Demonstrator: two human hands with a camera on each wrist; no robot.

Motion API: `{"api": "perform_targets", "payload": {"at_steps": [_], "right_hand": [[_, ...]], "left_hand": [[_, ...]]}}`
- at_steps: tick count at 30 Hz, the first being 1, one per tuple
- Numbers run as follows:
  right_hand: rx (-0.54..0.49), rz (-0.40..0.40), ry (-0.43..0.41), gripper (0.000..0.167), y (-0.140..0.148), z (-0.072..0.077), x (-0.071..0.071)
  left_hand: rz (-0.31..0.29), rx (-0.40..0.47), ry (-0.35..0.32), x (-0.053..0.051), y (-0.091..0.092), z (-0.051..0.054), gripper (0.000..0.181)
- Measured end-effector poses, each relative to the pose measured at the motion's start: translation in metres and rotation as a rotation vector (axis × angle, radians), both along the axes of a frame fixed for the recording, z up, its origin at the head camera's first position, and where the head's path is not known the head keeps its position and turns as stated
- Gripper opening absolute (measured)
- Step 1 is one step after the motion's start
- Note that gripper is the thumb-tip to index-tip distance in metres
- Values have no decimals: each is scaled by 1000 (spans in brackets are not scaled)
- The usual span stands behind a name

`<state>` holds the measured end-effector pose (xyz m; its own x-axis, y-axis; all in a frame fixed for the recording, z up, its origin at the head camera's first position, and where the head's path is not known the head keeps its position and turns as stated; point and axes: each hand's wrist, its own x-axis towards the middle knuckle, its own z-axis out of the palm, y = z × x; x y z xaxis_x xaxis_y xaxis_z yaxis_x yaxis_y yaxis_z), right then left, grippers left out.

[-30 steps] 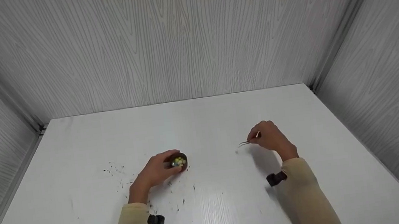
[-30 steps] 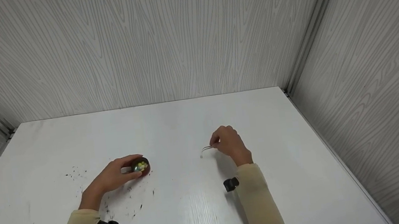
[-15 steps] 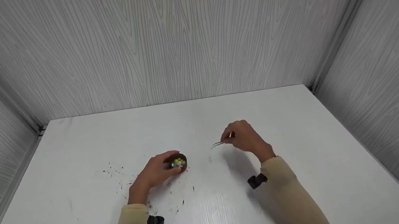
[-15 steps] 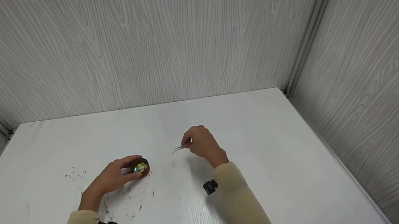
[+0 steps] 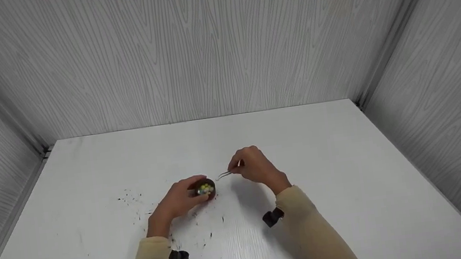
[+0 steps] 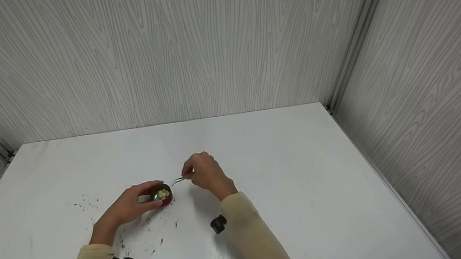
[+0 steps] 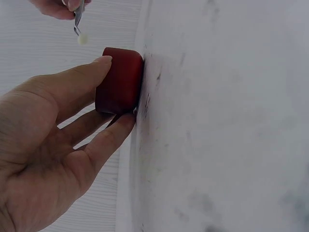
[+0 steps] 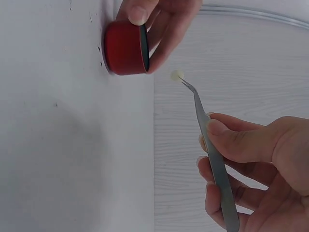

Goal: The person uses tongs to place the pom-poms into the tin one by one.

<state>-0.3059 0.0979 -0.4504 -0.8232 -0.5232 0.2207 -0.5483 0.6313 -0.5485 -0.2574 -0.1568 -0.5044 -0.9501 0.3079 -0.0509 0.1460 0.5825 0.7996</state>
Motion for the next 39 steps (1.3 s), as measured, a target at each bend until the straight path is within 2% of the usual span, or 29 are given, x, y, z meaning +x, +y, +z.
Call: {"api": "perform_targets", "payload": {"at_steps": [18,26,32,39], "right_hand": [[1,-28,-20,14,-38,-23,6],[23,-15,-7,14,-46,-32,6],[14,6,23,13,-44,-28,5],[4,18,21,14,-25,-22,5]], "left_hand": [[-25,-9,27,-4,2,-4,54],[-28,-2,24,-1,0,-4,53],[-42,13,60,-2,-2,-3,54],[-30,3,46,-2,0,-2,56]]}}
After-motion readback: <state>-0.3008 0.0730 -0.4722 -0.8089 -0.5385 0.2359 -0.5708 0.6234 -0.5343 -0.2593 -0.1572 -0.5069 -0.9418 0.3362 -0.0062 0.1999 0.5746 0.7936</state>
